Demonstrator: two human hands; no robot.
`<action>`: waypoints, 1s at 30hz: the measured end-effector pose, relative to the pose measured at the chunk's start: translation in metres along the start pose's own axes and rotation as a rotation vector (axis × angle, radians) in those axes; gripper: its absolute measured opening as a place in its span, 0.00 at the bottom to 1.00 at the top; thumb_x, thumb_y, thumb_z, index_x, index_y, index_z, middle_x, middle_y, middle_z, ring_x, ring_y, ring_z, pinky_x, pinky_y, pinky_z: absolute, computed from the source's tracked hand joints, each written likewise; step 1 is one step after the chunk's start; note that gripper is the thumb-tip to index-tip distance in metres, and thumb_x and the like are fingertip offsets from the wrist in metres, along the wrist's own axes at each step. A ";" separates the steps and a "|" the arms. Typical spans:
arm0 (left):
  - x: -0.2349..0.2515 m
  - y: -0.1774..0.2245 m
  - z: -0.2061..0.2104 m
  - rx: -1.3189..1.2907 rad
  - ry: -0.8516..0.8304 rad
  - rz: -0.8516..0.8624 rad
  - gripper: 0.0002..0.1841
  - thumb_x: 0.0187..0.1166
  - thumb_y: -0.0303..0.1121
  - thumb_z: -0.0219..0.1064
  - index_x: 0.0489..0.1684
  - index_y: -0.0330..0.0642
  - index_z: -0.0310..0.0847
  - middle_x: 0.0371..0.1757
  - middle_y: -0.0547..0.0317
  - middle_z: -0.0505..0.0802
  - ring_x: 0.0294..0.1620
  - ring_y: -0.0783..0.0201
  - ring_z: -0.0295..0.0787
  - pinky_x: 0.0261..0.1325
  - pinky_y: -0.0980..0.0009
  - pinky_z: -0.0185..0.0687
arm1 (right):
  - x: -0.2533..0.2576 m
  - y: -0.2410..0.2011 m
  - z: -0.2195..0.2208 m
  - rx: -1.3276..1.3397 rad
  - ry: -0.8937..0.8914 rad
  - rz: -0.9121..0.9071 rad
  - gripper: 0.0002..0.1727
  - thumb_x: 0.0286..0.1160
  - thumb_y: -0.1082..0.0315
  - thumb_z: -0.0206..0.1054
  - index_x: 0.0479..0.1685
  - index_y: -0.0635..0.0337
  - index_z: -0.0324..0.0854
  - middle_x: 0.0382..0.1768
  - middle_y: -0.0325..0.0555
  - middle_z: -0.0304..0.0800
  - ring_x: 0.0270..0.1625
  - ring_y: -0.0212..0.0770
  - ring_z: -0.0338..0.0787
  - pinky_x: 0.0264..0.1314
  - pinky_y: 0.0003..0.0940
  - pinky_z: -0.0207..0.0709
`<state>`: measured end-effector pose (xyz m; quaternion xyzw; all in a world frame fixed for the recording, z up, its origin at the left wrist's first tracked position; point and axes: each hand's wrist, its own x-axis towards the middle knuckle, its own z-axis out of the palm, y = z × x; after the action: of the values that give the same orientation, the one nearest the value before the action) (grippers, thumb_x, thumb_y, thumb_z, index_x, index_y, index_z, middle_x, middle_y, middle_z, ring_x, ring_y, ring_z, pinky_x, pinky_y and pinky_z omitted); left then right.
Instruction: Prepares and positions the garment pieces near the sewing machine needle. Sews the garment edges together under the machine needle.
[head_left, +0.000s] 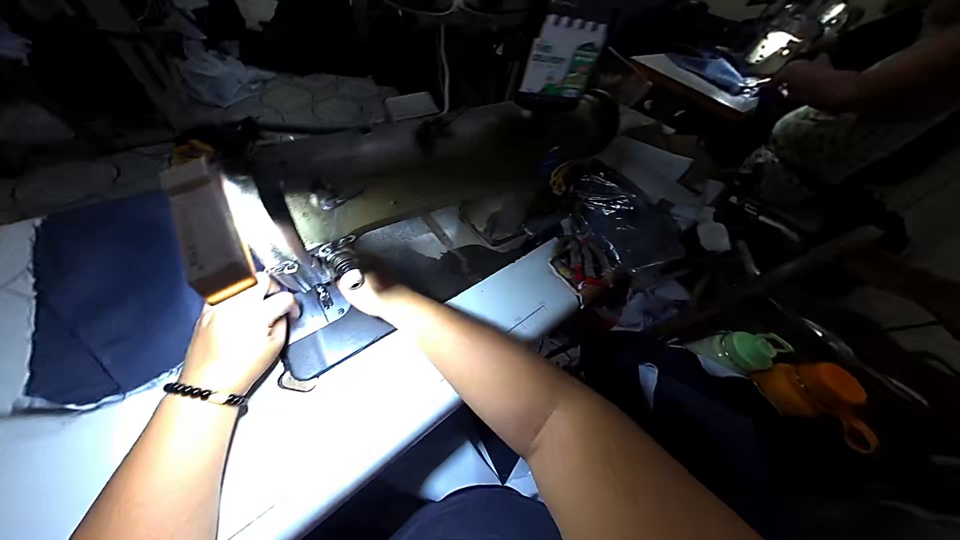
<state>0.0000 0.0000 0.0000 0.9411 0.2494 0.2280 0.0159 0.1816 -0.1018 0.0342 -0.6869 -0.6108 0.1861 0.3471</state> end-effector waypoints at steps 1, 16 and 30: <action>-0.003 -0.008 -0.006 -0.010 -0.064 -0.070 0.22 0.77 0.40 0.61 0.58 0.30 0.86 0.65 0.28 0.87 0.70 0.27 0.81 0.72 0.30 0.70 | -0.006 0.002 -0.006 0.032 -0.059 0.007 0.18 0.87 0.74 0.58 0.70 0.72 0.79 0.64 0.65 0.87 0.70 0.54 0.86 0.76 0.48 0.75; -0.166 0.064 -0.077 -0.219 -0.311 -0.190 0.48 0.88 0.64 0.28 0.63 0.27 0.84 0.76 0.26 0.81 0.83 0.23 0.67 0.83 0.30 0.55 | -0.148 0.195 -0.287 -0.632 0.526 0.757 0.21 0.88 0.63 0.57 0.71 0.67 0.81 0.71 0.78 0.78 0.80 0.81 0.69 0.68 0.84 0.62; -0.159 0.084 -0.044 -0.131 -0.004 -0.243 0.28 0.88 0.44 0.41 0.69 0.52 0.88 0.74 0.40 0.87 0.80 0.35 0.75 0.78 0.23 0.44 | -0.110 0.194 -0.296 -0.726 0.226 0.965 0.14 0.83 0.70 0.61 0.56 0.70 0.86 0.61 0.76 0.86 0.66 0.78 0.85 0.56 0.80 0.75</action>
<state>-0.1031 -0.1526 -0.0155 0.9013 0.3462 0.2381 0.1051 0.5003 -0.2845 0.0837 -0.9758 -0.2147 0.0283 0.0303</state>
